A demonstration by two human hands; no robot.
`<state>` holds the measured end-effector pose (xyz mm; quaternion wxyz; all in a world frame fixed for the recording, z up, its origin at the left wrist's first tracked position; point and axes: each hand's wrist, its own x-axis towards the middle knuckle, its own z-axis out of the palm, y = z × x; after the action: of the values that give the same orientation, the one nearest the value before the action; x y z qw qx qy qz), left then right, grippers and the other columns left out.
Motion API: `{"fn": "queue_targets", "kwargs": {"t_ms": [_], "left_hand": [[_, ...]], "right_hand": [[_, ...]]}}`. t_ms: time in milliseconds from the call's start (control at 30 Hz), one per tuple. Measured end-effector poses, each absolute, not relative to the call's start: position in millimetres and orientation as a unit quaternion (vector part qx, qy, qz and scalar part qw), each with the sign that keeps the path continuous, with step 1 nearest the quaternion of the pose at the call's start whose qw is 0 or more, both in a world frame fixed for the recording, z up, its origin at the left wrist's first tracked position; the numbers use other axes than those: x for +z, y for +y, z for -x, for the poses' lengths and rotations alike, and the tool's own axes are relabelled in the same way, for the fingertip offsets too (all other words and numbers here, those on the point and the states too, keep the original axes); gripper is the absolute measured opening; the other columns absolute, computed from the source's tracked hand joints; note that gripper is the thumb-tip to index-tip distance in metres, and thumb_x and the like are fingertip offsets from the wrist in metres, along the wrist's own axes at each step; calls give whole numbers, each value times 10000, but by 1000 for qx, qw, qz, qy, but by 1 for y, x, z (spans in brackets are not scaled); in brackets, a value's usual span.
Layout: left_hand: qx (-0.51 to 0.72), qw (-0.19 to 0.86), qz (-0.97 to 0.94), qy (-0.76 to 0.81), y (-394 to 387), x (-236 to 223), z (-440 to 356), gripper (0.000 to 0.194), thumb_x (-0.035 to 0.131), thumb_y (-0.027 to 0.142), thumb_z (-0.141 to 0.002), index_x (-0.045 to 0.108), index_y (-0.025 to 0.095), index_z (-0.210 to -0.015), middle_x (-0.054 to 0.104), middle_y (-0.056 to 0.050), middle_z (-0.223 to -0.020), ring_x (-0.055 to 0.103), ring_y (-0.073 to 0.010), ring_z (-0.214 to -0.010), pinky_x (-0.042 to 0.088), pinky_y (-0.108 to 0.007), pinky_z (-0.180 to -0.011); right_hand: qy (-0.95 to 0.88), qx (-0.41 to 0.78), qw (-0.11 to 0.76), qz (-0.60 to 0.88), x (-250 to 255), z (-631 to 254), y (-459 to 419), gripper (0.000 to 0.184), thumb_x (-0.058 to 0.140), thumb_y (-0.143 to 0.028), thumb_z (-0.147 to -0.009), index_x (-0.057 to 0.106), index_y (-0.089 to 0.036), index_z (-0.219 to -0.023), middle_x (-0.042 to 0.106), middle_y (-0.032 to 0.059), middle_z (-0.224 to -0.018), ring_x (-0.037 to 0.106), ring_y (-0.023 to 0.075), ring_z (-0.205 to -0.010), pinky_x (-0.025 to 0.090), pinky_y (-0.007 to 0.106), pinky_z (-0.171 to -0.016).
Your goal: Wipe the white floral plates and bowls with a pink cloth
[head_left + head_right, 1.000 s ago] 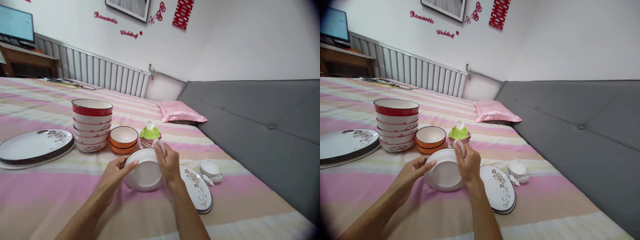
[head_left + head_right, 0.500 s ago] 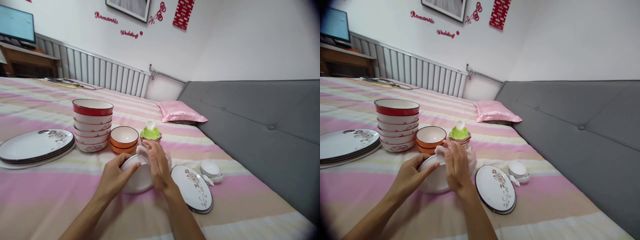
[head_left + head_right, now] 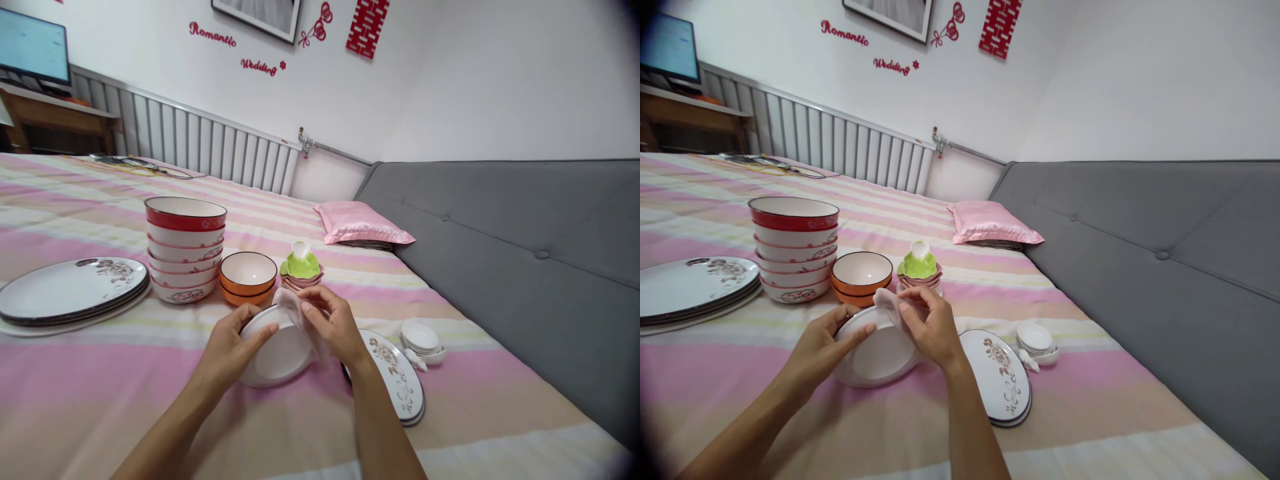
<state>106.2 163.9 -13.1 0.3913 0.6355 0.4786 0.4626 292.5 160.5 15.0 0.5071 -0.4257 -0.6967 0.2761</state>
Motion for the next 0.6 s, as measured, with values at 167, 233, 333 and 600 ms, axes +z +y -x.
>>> {"fn": "queue_targets", "kwargs": {"t_ms": [167, 233, 333, 600], "left_hand": [[461, 388, -636, 481, 164, -13, -106, 391, 636, 536, -694, 571, 162, -784, 616, -16, -749, 549, -163, -682, 409, -233, -560], [462, 387, -637, 481, 164, -14, -106, 386, 636, 531, -694, 570, 161, -783, 616, -16, -744, 549, -163, -682, 411, -233, -563], [463, 386, -636, 481, 165, -14, -106, 384, 641, 527, -691, 564, 160, -777, 614, -16, -740, 546, -162, -678, 411, -235, -563], [464, 388, -636, 480, 165, -14, -106, 376, 636, 526, -702, 561, 164, -775, 611, -16, -741, 550, -165, -685, 414, -236, -574]], "right_hand": [[-729, 213, 474, 446, 19, -292, 156, 303, 683, -266, -708, 618, -212, -999, 663, 20, -998, 608, 180, -932, 469, 285, -827], [-727, 208, 481, 443, 18, -291, 156, 275, 624, -178, -712, 617, -205, -985, 662, 19, -990, 619, 171, -905, 478, 278, -814], [-716, 234, 494, 434, 15, -290, 159, 342, 490, -60, -688, 608, -193, -981, 660, 22, -982, 638, 158, -881, 495, 259, -785], [-702, 192, 538, 425, 15, -288, 161, 383, 422, -34, -738, 603, -195, -1035, 666, 20, -1002, 615, 150, -947, 463, 247, -838]]}}
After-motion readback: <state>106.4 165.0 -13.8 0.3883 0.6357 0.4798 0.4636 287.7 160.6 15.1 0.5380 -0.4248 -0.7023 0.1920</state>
